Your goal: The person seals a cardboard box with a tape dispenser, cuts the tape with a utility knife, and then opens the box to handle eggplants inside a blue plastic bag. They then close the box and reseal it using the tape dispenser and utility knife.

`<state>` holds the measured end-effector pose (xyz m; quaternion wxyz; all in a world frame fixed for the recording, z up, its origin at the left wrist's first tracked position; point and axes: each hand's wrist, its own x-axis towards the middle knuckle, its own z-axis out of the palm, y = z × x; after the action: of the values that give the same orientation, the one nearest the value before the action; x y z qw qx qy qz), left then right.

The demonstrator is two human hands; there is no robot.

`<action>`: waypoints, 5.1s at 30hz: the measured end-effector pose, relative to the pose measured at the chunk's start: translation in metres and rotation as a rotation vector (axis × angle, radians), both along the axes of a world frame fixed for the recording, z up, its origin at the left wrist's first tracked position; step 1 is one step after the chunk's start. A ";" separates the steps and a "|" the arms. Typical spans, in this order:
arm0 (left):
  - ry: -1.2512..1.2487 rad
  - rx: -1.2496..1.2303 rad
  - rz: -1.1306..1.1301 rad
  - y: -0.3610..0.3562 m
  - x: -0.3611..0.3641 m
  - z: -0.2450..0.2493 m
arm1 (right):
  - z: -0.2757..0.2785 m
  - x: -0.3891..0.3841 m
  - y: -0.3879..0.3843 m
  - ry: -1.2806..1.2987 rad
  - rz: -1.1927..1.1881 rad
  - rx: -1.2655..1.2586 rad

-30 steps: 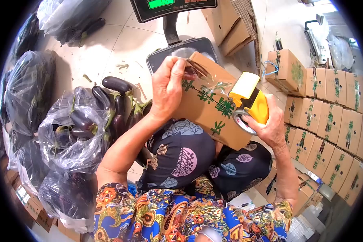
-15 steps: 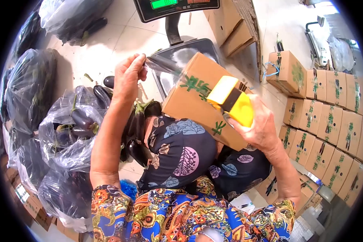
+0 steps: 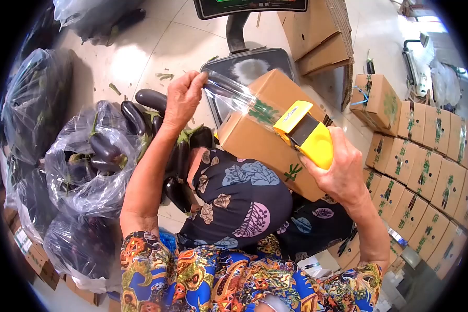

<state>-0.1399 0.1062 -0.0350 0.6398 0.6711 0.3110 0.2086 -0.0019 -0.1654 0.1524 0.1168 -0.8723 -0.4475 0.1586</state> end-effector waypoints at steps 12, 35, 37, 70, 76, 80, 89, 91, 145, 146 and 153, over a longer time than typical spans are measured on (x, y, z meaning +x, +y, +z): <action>0.122 0.136 -0.299 -0.053 0.020 -0.052 | 0.004 -0.001 0.015 -0.010 0.033 -0.148; 0.173 -0.198 -0.176 -0.047 0.091 -0.059 | -0.003 0.007 -0.003 0.016 0.035 0.034; 0.040 -0.045 -0.350 -0.051 0.086 0.051 | -0.004 0.008 -0.006 0.042 0.027 0.029; 0.456 0.827 -0.425 -0.078 0.091 0.072 | -0.163 0.023 -0.260 0.201 -0.260 0.381; 0.397 0.862 -0.426 -0.072 0.092 0.071 | -0.206 0.011 -0.322 0.163 -0.292 0.221; 0.311 0.939 -0.449 -0.068 0.088 0.062 | -0.185 0.000 -0.324 0.139 -0.397 -0.038; 0.417 0.891 -0.414 -0.075 0.092 0.070 | -0.183 0.021 -0.195 0.051 -0.167 -0.412; 0.414 0.862 -0.438 -0.074 0.092 0.070 | -0.224 0.028 -0.165 0.003 0.007 -0.462; -0.086 -0.327 -0.581 -0.099 0.052 0.120 | 0.015 -0.006 -0.031 0.071 -0.062 0.217; -0.098 -0.272 -0.542 -0.095 0.050 0.114 | 0.016 -0.008 -0.027 0.078 -0.056 0.208; 0.065 -0.337 0.039 -0.025 0.002 0.089 | 0.031 -0.008 -0.028 -0.064 0.077 -0.014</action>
<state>-0.1382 0.0810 0.0537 0.7287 0.5546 0.3751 0.1439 -0.0102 -0.1938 0.1836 0.0900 -0.8600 -0.4829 0.1380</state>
